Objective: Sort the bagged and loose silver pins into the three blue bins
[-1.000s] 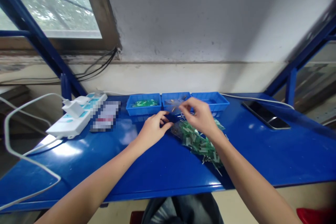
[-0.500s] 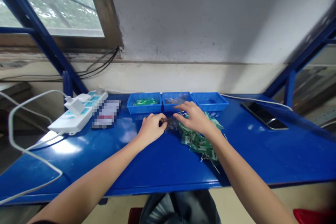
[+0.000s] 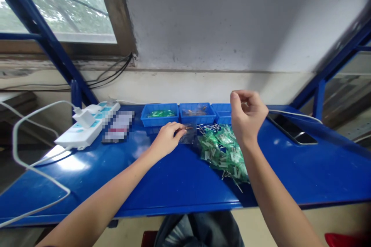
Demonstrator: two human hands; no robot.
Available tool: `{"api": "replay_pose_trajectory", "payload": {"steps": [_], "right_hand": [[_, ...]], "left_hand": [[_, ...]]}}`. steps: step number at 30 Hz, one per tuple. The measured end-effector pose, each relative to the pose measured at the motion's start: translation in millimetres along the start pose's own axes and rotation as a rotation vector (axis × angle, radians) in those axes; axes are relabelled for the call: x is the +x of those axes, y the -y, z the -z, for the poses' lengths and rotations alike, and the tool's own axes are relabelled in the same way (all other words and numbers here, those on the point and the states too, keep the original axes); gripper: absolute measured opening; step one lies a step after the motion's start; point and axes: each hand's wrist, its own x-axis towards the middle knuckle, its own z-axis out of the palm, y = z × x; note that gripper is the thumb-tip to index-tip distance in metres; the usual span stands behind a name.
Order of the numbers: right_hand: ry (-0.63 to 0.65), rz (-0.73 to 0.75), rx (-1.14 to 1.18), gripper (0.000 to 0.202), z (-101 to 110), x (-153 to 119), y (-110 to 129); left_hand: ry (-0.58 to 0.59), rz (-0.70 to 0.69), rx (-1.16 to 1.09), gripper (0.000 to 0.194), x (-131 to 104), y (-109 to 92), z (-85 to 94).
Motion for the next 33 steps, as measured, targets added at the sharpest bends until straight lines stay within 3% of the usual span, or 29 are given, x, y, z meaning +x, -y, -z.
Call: {"api": "replay_pose_trajectory", "payload": {"steps": [1, 5, 7, 9, 14, 15, 16, 18, 22, 24, 26, 29, 33], "right_hand": [[0.102, 0.007, 0.009, 0.016, 1, 1, 0], [0.736, 0.179, -0.004, 0.006, -7, -13, -4], [0.856, 0.226, 0.003, 0.007, -13, -19, -4], [0.751, 0.232, -0.006, 0.008, -15, -15, -1], [-0.172, 0.194, -0.222, 0.012, -5, 28, -3], [-0.255, 0.205, -0.273, 0.014, -4, 36, -6], [-0.253, 0.224, -0.325, 0.015, -4, 41, -11], [-0.018, 0.263, -0.420, 0.017, -6, 40, -20], [0.738, 0.209, -0.297, 0.025, -19, 6, -29], [0.907, 0.161, -0.141, 0.031, -24, -13, -23], [0.938, 0.162, -0.057, 0.022, -26, -24, -12], [0.768, 0.227, -0.053, 0.015, -20, -22, 4], [0.086, 0.248, -0.234, 0.015, -3, 5, 3]], "left_hand": [[-0.016, -0.013, -0.005, 0.012, 0, 0, 0.1], [-0.078, -0.039, -0.071, 0.014, -1, -1, 0.1], [-0.090, -0.036, -0.110, 0.013, -1, -1, 0.8], [-0.098, -0.022, -0.145, 0.013, -1, -1, 1.8], [-0.084, 0.038, -0.194, 0.011, -2, -3, 3.5], [-0.089, 0.057, -0.203, 0.011, -2, -4, 3.7], [-0.100, 0.078, -0.214, 0.011, -2, -4, 4.0], [-0.134, 0.120, -0.235, 0.012, -1, -3, 4.9], [-0.196, 0.163, -0.276, 0.016, -1, -1, 6.7], [-0.217, 0.162, -0.330, 0.016, -1, -1, 6.5], [-0.215, 0.160, -0.405, 0.017, -1, -2, 5.8], [-0.200, 0.160, -0.510, 0.022, -1, -5, 4.3], [-0.107, 0.166, -0.328, 0.026, -1, -7, -1.0]]}}
